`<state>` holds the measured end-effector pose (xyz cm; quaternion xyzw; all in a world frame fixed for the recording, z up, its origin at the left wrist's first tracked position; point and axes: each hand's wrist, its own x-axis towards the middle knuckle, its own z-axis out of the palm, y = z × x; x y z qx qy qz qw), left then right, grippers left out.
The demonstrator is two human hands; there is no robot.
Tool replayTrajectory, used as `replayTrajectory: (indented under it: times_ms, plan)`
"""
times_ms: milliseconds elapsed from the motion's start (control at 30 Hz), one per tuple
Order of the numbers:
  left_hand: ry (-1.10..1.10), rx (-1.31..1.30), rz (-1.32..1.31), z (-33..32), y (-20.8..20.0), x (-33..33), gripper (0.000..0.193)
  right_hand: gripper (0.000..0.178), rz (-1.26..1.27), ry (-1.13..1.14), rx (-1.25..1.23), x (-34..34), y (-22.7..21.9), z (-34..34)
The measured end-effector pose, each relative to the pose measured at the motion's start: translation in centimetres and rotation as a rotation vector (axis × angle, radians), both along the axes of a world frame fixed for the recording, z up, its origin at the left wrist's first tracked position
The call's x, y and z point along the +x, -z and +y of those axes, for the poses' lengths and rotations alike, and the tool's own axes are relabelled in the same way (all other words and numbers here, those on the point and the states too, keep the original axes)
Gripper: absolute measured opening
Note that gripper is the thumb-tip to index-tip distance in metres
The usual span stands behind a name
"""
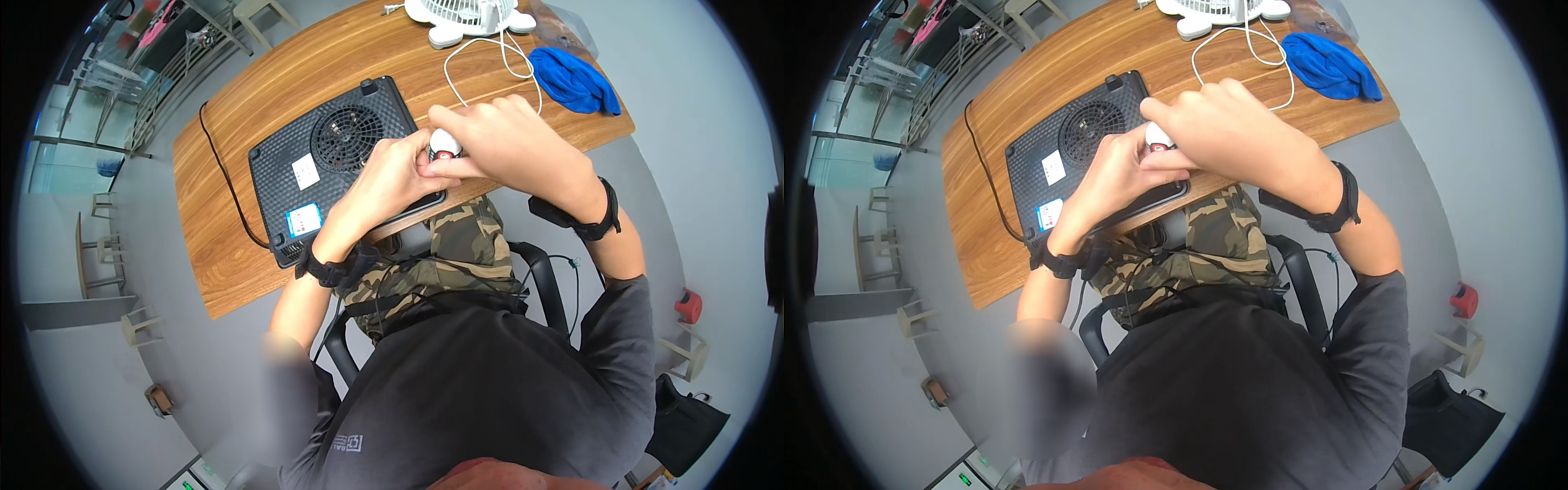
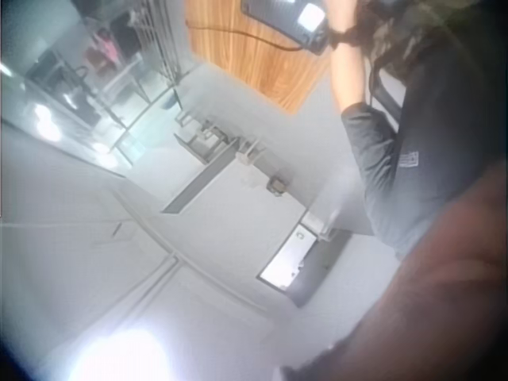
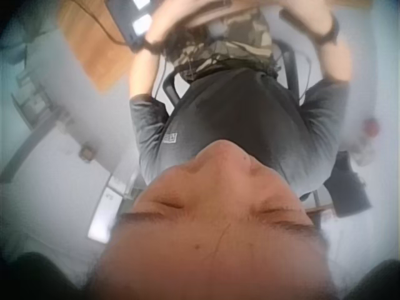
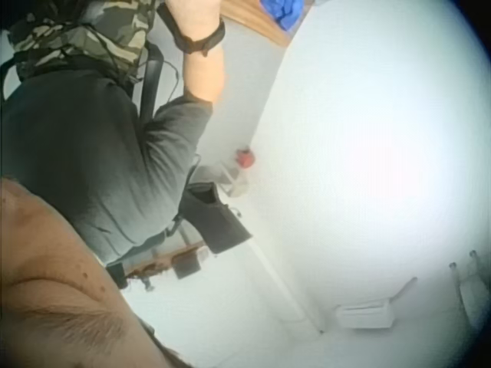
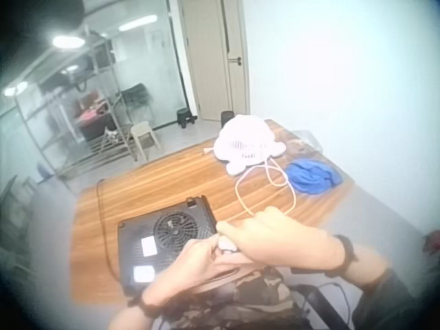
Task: The person uses a screwdriver to remove screws from the bottom of a black electronic device on a wooden table. After removing several screws, the person lifts the bottom cover to reveal internal components including a copper heat sink and circuit board.
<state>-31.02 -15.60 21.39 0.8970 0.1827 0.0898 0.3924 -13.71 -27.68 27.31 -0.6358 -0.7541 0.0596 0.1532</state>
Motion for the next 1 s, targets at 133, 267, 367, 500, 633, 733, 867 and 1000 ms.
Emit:
replayTrajectory:
  times_ms: [133, 267, 367, 500, 633, 733, 867, 1000]
  plan:
    - [0.037, 0.042, -0.030, 0.0, 0.2, -0.3, 0.044, 0.034, 0.138, -0.153, 0.053, 0.2, 0.6, -0.1]
    - [0.078, 0.038, -0.027, -0.2, -1.4, -0.6, 0.030, 0.035, 0.128, -0.253, 0.072, 0.7, 0.3, -0.4]
    - [0.051, 0.061, -0.039, 0.2, 0.1, -0.7, 0.030, 0.033, 0.104, -0.139, 0.062, 0.3, -0.8, -0.4]
    - [0.004, -0.018, -0.057, 0.0, 0.5, -0.2, 0.040, 0.034, 0.035, -0.031, -0.096, 0.1, -0.7, 0.1]
    - [0.064, 0.014, -0.112, -0.6, -0.5, -0.2, 0.041, 0.037, 0.161, -0.185, 0.027, 0.6, 0.1, -0.7]
    - [0.099, 0.008, -0.060, -0.3, -1.3, -0.4, 0.036, 0.036, 0.163, -0.246, -0.001, 1.1, -0.2, -0.8]
    - [0.033, 0.013, 0.032, 0.0, -0.5, 0.0, 0.033, 0.033, 0.123, -0.043, -0.130, 0.5, -0.9, -0.6]
    - [-0.015, 0.014, -0.055, -0.3, 0.3, 0.5, 0.034, 0.029, 0.092, -0.047, -0.121, 0.4, -0.9, -0.3]
